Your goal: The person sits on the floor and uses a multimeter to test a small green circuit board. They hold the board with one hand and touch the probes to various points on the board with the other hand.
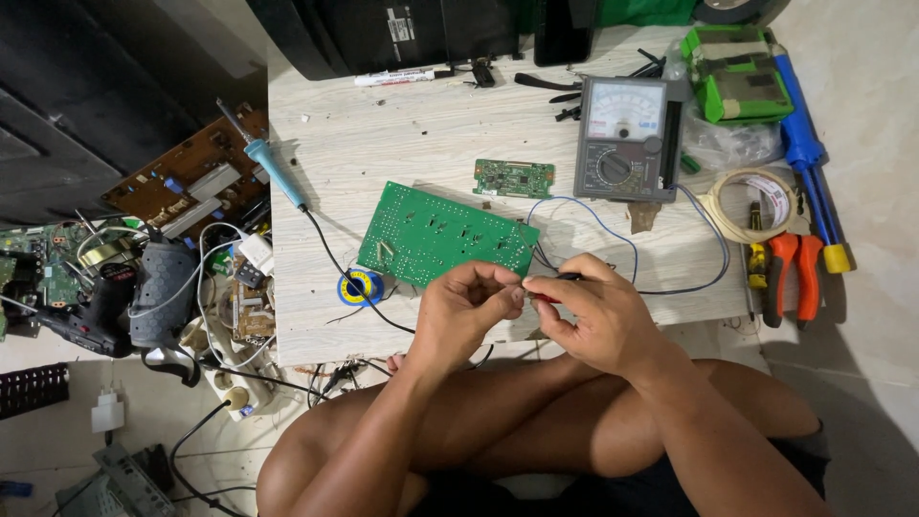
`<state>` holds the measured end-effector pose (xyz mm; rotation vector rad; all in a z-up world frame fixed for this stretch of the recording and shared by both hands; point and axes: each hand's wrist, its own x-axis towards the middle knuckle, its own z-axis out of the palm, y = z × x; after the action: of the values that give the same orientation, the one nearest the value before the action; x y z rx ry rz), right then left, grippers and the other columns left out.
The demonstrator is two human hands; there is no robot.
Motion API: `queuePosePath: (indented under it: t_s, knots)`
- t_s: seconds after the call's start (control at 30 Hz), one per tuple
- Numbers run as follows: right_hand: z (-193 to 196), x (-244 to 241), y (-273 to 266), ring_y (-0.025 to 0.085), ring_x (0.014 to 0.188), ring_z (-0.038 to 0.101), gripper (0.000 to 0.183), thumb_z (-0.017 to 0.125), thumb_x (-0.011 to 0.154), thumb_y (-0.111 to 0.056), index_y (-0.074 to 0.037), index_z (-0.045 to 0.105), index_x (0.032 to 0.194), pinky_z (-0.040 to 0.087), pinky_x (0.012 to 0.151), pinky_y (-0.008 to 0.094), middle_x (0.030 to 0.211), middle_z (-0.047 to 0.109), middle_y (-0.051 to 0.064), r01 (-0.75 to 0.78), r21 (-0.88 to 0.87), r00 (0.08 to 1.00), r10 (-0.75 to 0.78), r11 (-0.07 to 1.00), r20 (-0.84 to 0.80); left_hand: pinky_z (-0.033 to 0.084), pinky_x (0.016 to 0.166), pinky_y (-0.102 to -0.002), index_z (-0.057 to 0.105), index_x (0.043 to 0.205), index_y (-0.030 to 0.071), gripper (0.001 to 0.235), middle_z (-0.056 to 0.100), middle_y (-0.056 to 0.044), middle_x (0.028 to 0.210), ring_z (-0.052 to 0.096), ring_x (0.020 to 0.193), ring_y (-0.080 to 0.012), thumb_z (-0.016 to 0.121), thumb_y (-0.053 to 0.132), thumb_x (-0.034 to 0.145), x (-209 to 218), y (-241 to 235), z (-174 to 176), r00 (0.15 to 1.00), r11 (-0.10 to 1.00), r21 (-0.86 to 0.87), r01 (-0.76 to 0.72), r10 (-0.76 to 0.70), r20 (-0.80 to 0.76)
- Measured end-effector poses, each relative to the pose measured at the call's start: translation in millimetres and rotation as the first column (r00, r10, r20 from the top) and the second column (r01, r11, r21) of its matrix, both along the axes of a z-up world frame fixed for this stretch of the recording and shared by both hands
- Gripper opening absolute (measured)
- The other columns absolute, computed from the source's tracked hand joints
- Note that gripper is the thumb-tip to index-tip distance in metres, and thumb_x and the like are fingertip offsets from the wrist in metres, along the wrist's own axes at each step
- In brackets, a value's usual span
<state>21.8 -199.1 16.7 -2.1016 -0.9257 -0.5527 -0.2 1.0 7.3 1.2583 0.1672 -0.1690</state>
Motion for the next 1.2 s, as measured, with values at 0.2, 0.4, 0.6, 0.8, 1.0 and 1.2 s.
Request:
queuePosePath:
  t_s: [0.2, 0.4, 0.6, 0.8, 1.0, 1.2]
  knots:
    - [-1, 0, 0, 0.026, 0.083, 0.071, 0.026, 0.071, 0.086, -0.006, -0.013, 0.08, 0.109, 0.059, 0.081, 0.034, 0.077, 0.073, 0.004, 0.002, 0.001, 1.0, -0.002, 1.0, 0.014, 0.068, 0.073, -0.039, 0.073, 0.101, -0.008, 0.022, 0.072, -0.021, 0.084, 0.073, 0.077, -0.0216, 0.082, -0.002, 0.082, 0, -1, -1, 1.0, 1.0, -0.02, -0.006, 0.006, -0.001]
    - [2, -1, 1, 0.025, 0.082, 0.071, 0.026, 0.071, 0.086, -0.006, -0.013, 0.08, 0.109, 0.06, 0.081, 0.033, 0.077, 0.075, 0.004, 0.001, 0.01, 1.0, -0.001, 1.0, -0.001, 0.068, 0.071, -0.039, 0.072, 0.1, -0.008, 0.021, 0.072, -0.022, 0.083, 0.073, 0.076, -0.0223, 0.081, -0.003, 0.082, -1, -1, 2, 1.0, 1.0, -0.003, -0.008, 0.008, 0.008]
    - [2, -1, 2, 0.026, 0.082, 0.071, 0.024, 0.072, 0.086, -0.007, -0.012, 0.08, 0.108, 0.06, 0.079, 0.034, 0.074, 0.073, 0.005, 0.001, -0.006, 1.0, -0.001, 1.0, 0.008, 0.068, 0.069, -0.039, 0.071, 0.1, -0.009, 0.021, 0.072, -0.022, 0.082, 0.073, 0.075, -0.0226, 0.081, -0.003, 0.082, -1, -2, -4, 1.0, 1.0, -0.003, -0.019, 0.019, 0.014]
    - [1, -1, 2, 0.025, 0.082, 0.071, 0.025, 0.072, 0.086, -0.007, -0.013, 0.08, 0.109, 0.06, 0.079, 0.034, 0.074, 0.073, 0.004, 0.006, 0.002, 1.0, -0.006, 1.0, 0.014, 0.068, 0.068, -0.039, 0.071, 0.1, -0.008, 0.02, 0.072, -0.023, 0.083, 0.073, 0.074, -0.023, 0.08, -0.003, 0.083, -2, -1, 0, 1.0, 1.0, -0.001, -0.014, 0.014, 0.007]
    - [2, -2, 1, 0.027, 0.083, 0.071, 0.025, 0.071, 0.087, -0.007, -0.013, 0.08, 0.109, 0.06, 0.08, 0.034, 0.077, 0.074, 0.005, 0.001, 0.001, 1.0, -0.001, 1.0, -0.004, 0.068, 0.067, -0.037, 0.071, 0.1, -0.008, 0.021, 0.072, -0.022, 0.084, 0.074, 0.074, -0.023, 0.081, -0.003, 0.082, -2, -1, 1, 1.0, 1.0, -0.001, -0.011, 0.011, -0.002]
    - [10, 0, 4, 0.024, 0.086, 0.072, 0.025, 0.071, 0.087, -0.008, -0.014, 0.08, 0.111, 0.059, 0.079, 0.034, 0.08, 0.075, 0.002, 0.001, 0.043, 1.0, -0.001, 0.999, -0.007, 0.069, 0.07, -0.041, 0.071, 0.103, -0.008, 0.021, 0.072, -0.023, 0.085, 0.073, 0.077, -0.0228, 0.079, -0.004, 0.084, 1, 4, 5, 1.0, 1.0, 0.006, -0.012, 0.012, 0.023]
